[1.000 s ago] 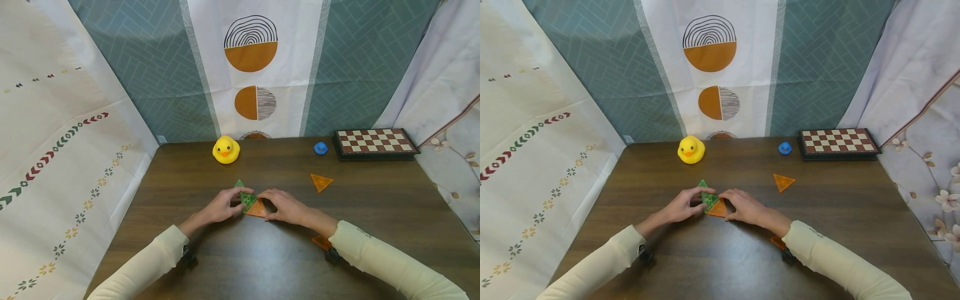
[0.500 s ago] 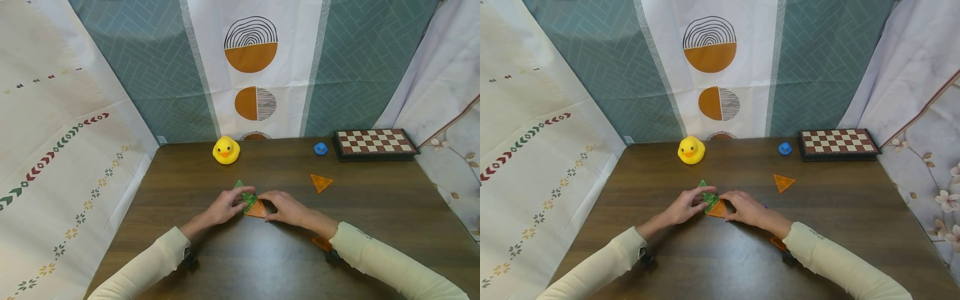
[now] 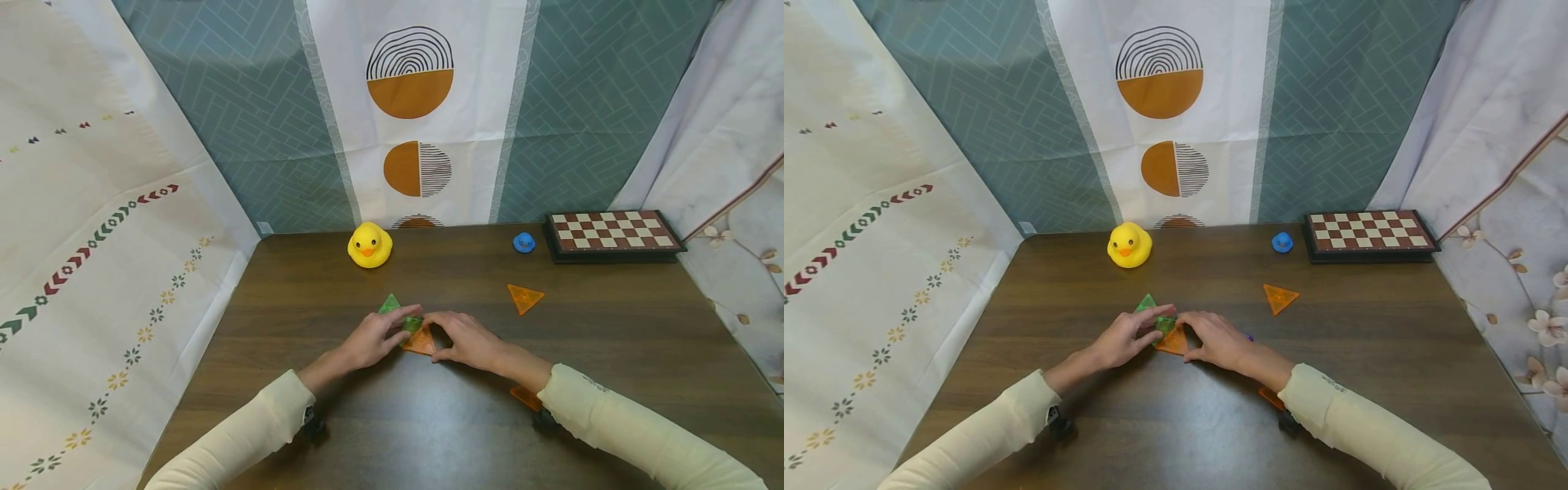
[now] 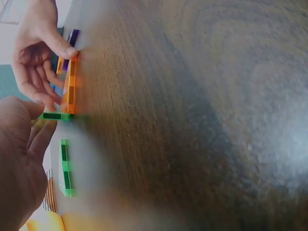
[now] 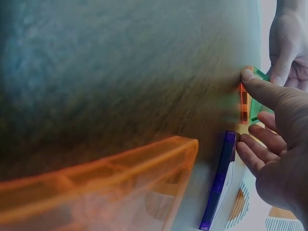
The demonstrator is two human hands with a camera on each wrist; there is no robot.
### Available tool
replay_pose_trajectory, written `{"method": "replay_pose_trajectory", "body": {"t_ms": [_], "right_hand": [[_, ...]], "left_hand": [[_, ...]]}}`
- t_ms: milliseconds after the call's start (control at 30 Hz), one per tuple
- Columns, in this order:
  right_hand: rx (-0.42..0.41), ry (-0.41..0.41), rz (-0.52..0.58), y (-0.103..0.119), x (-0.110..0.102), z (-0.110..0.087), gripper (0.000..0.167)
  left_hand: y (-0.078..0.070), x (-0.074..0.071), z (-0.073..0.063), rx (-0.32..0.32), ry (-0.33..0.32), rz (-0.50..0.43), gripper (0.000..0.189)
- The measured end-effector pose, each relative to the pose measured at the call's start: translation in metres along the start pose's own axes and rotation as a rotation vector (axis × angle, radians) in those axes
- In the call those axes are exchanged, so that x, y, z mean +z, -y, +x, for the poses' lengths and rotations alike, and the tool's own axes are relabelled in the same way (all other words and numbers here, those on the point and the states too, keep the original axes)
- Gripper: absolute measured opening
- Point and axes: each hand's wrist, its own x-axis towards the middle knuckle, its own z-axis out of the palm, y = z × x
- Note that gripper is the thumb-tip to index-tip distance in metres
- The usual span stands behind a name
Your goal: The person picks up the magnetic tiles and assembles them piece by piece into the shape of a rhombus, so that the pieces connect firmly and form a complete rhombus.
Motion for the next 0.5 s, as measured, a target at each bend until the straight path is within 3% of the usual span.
{"method": "replay_pose_trajectory", "body": {"t_ms": [333,500], "right_hand": [[-0.010,0.008,-0.004,0.001,-0.002,0.001,0.063],[-0.016,0.011,-0.007,0.000,-0.002,0.001,0.063]], "left_hand": [[-0.002,-0.005,0.001,0.008,0.004,0.011,0.060],[0.002,-0.017,0.002,0.005,-0.058,-0.027,0.050]]}}
